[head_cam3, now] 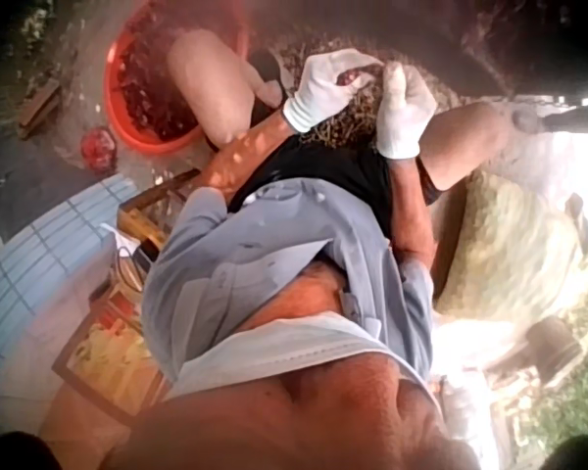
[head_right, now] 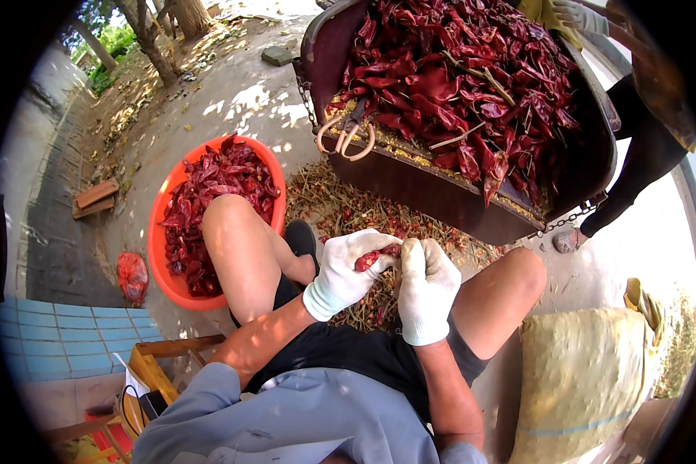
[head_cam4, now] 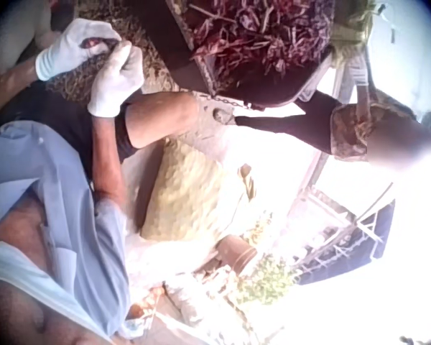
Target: The person removes stems from dried red peppers by hand and with a knife, placing the processed peppers into a red basin.
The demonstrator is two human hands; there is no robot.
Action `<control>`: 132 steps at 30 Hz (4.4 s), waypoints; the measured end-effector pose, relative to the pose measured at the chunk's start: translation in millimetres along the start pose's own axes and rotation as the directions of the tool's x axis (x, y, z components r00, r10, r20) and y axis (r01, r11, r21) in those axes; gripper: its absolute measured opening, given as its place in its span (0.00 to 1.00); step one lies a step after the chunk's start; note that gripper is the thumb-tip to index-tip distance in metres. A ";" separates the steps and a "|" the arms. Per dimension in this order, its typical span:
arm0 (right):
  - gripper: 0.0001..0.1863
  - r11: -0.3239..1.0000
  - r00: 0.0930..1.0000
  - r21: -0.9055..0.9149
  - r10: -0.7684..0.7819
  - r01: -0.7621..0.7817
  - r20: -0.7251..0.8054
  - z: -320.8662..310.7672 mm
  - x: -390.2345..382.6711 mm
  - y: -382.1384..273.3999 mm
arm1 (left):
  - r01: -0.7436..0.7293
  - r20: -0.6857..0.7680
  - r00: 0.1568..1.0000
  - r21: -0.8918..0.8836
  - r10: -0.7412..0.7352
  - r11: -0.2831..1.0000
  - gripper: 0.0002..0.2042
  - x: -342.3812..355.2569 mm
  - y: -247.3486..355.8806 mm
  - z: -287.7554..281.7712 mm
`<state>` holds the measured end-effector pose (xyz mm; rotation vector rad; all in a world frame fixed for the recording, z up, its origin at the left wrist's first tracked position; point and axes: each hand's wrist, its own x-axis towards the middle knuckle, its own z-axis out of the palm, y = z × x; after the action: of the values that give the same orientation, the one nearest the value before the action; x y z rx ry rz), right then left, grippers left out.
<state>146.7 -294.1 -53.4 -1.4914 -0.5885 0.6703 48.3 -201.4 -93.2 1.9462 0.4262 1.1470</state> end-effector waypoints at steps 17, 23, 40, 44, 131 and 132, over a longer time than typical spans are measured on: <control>0.15 0.855 0.994 0.510 0.061 -0.096 0.086 -25.7 33.7 8.7 | 0.430 -0.121 0.759 -0.646 -0.640 0.631 0.12 9.6 -10.0 -27.6; 0.16 0.917 0.993 0.398 -0.063 0.018 0.100 -28.4 44.2 6.5 | 0.380 -0.278 0.852 -0.253 -0.443 0.890 0.18 41.8 35.8 -107.8; 0.12 0.547 0.796 -0.725 -0.605 0.419 0.002 -36.4 108.6 26.8 | 0.626 -0.521 0.770 0.506 -0.369 0.593 0.22 -16.8 -69.9 -334.2; 0.24 0.377 0.775 -0.902 -0.627 0.211 -0.081 -65.4 138.7 20.4 | 0.448 -0.339 0.886 0.453 -0.316 0.771 0.15 31.0 -46.0 -259.6; 0.09 0.990 0.996 0.138 -0.026 0.014 0.085 2.0 61.3 -26.0 | -0.236 0.258 0.945 0.121 0.199 0.964 0.14 80.8 -26.7 -24.1; 0.09 0.987 0.997 0.161 -0.018 0.005 0.080 5.6 62.3 -26.8 | -0.221 0.244 0.951 0.106 0.190 0.970 0.14 81.5 -25.1 -26.2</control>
<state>187.0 -244.5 -29.9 -1.3149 -0.5908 0.7546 72.1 -122.0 -60.3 2.2528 0.1796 1.0232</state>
